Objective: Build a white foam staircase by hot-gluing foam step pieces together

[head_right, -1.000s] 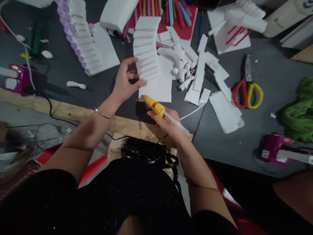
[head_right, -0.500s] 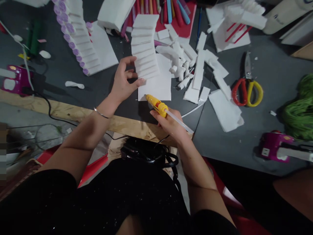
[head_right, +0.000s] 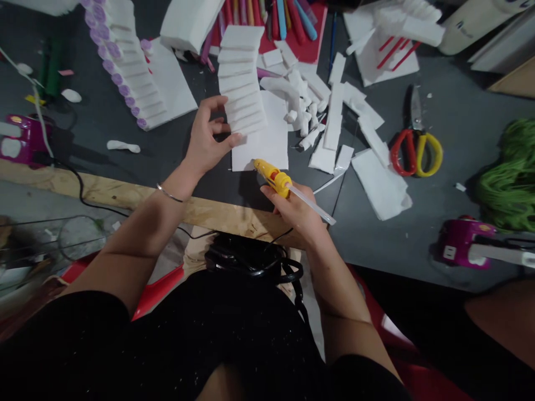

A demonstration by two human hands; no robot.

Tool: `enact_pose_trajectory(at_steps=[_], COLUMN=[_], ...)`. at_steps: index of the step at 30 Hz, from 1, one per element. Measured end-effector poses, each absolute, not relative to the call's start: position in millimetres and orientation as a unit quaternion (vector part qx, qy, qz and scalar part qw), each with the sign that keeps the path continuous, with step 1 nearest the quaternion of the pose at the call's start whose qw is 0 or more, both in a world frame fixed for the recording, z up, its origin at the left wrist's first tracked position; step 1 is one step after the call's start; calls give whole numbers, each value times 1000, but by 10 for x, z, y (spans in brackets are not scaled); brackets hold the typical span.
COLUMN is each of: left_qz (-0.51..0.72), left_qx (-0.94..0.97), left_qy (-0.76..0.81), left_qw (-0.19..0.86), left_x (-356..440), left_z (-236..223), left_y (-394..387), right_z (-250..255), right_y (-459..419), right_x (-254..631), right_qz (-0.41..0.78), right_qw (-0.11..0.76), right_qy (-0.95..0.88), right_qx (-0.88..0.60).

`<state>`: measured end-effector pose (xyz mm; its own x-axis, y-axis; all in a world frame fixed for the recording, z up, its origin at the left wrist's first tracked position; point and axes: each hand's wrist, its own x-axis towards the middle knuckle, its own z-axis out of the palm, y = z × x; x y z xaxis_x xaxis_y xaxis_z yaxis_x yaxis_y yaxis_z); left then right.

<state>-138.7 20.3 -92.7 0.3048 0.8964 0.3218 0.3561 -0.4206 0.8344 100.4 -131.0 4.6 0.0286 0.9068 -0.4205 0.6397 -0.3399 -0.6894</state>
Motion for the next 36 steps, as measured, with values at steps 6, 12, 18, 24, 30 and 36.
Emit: enact_pose_trajectory(at_steps=[6, 12, 18, 24, 30, 36], left_qz=[423, 412, 409, 389, 366, 363], left_qx=[733, 746, 732, 725, 735, 745], left_qy=[416, 407, 431, 463, 480, 477], left_qw=[332, 329, 333, 330, 309, 292], left_x=[-1387, -1403, -1385, -1351, -1342, -1348], left_z=[-941, -950, -913, -810, -783, -757], left_y=[222, 231, 204, 143, 133, 121], right_z=[15, 43, 118, 75, 70, 49], right_y=[-1325, -1318, -1263, -1233, -1247, -1300], right_x=[1062, 1013, 844, 780, 822, 940], right_qz=[434, 431, 450, 461, 452, 431], right_qw=[152, 138, 151, 167, 166, 164], right_qy=[-541, -554, -567, -584, -579, -558], right_qx=[-704, -699, -673, -647, -658, -690])
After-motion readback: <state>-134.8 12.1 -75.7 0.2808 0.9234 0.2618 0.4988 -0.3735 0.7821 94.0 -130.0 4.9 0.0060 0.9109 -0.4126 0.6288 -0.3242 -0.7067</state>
